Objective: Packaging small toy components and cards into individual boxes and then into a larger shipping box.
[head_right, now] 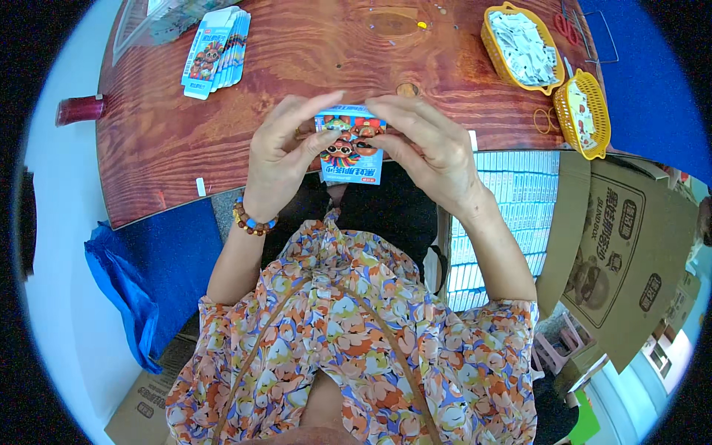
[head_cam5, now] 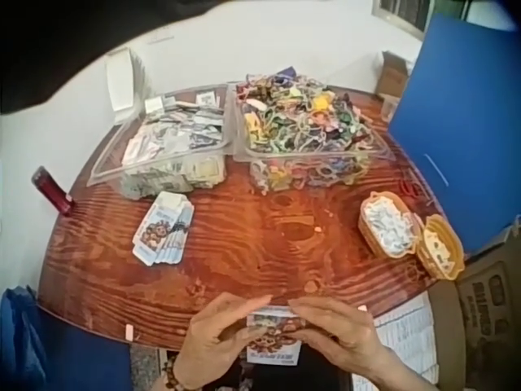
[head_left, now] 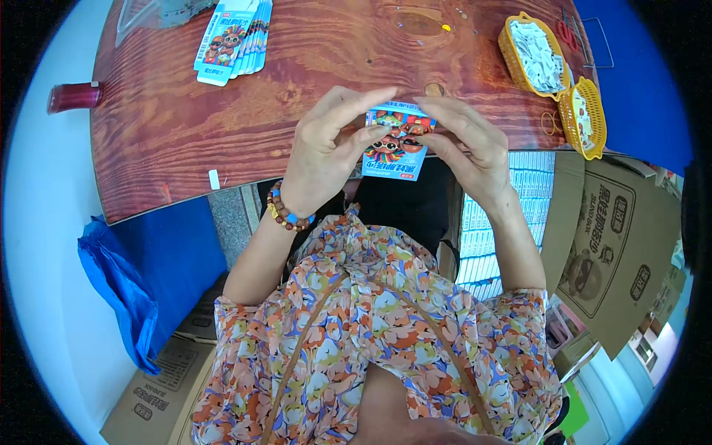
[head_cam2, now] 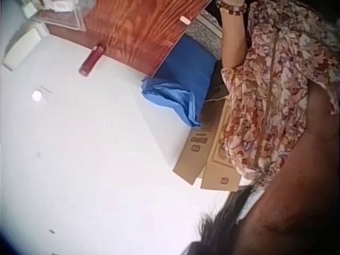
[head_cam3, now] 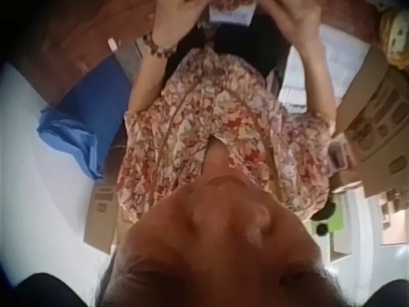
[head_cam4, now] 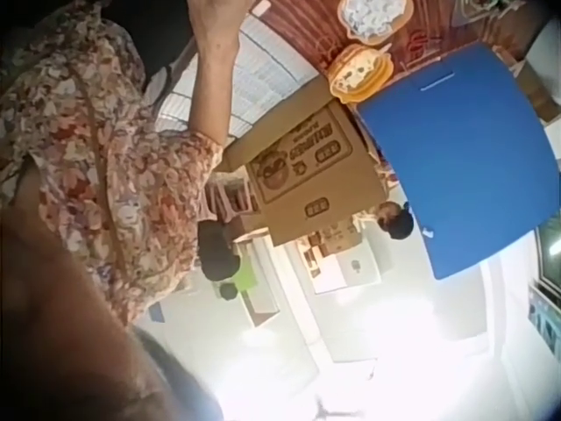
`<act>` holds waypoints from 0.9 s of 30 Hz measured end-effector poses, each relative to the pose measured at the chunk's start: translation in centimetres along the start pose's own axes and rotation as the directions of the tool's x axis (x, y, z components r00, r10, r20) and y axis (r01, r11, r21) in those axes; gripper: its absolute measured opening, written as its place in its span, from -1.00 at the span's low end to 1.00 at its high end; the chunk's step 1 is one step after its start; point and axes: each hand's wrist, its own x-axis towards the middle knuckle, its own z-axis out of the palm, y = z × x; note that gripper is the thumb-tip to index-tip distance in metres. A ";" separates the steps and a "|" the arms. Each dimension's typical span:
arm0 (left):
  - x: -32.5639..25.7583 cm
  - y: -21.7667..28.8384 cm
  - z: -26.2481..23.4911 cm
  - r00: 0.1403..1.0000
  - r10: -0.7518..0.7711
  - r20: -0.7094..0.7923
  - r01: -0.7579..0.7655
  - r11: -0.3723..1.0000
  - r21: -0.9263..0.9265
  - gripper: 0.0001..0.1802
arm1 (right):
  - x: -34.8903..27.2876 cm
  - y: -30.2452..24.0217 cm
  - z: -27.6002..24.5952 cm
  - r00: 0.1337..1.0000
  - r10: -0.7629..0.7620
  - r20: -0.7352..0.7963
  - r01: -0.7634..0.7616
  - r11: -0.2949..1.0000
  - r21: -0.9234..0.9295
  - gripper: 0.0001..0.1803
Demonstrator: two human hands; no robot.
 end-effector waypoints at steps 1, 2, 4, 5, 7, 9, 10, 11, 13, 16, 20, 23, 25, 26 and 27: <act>0.0 0.1 0.1 0.999 0.044 0.014 -0.044 0.996 0.076 -0.53 | -0.2 0.1 -0.2 1.000 -0.002 -0.004 0.002 1.000 -0.002 -0.57; -0.1 0.1 0.3 0.996 0.086 0.031 -0.090 0.984 0.151 -0.54 | -0.5 0.1 -0.4 1.000 0.018 0.006 -0.018 0.999 0.042 -0.61; -0.2 0.2 0.8 0.991 0.124 0.052 -0.130 0.981 0.141 -0.58 | -1.1 0.0 -1.0 0.999 0.047 0.005 -0.047 0.996 0.075 -0.65; -0.3 0.3 1.3 0.985 0.158 0.067 -0.166 0.977 0.132 -0.61 | -1.5 0.1 -1.3 0.999 0.044 0.020 -0.046 0.993 0.106 -0.67; -0.4 0.3 2.1 0.973 0.205 0.103 -0.222 0.955 0.197 -0.64 | -2.6 0.7 -1.8 0.997 0.071 0.002 -0.071 0.991 0.112 -0.70; -0.4 -0.1 2.4 0.950 0.290 0.115 -0.311 0.907 0.285 -0.69 | -3.4 0.9 -1.3 0.999 0.017 -0.050 -0.010 0.991 0.135 -0.70; -0.8 0.3 2.8 0.982 0.178 0.066 -0.189 0.953 0.235 -0.69 | -3.6 0.6 -0.8 0.987 0.131 -0.096 -0.094 0.943 0.320 -0.71; -1.2 -0.1 2.7 0.986 0.162 0.045 -0.168 0.942 0.290 -0.69 | -3.6 0.2 0.2 0.960 0.244 -0.136 -0.147 0.854 0.498 -0.72; -2.1 -0.6 3.2 0.994 0.108 0.021 -0.110 0.981 0.160 -0.69 | -5.0 0.6 2.3 0.908 0.412 -0.073 -0.188 0.558 0.808 -0.72; -3.1 -0.8 5.5 0.988 0.067 0.137 -0.084 0.989 0.120 -0.71 | -8.9 0.8 0.7 0.900 0.422 0.110 -0.377 0.625 0.684 -0.69; -3.3 -1.7 9.4 0.895 -0.242 0.376 0.199 0.969 0.149 -0.59 | -20.2 4.0 -5.4 0.683 0.728 -0.058 -0.646 0.640 0.416 -0.65; -3.1 -1.3 11.0 0.833 -0.301 0.465 0.206 0.947 0.245 -0.38 | -34.9 8.0 -11.5 0.330 0.833 -0.444 -0.589 0.549 0.592 -0.62; -2.6 -1.7 11.3 0.807 -0.342 0.482 0.213 0.929 0.302 -0.39 | -47.9 11.3 -15.4 -0.077 0.754 -0.653 -0.778 0.365 0.512 -0.54; -1.8 -1.8 12.1 0.764 -0.335 0.551 0.184 0.932 0.311 -0.38 | -57.1 10.6 -18.2 0.008 0.651 -0.759 -0.874 0.374 0.311 -0.54; -1.3 -2.1 12.3 0.730 -0.334 0.597 0.157 0.931 0.329 -0.38 | -62.8 10.4 -19.2 0.133 0.560 -0.818 -0.929 0.358 0.095 -0.53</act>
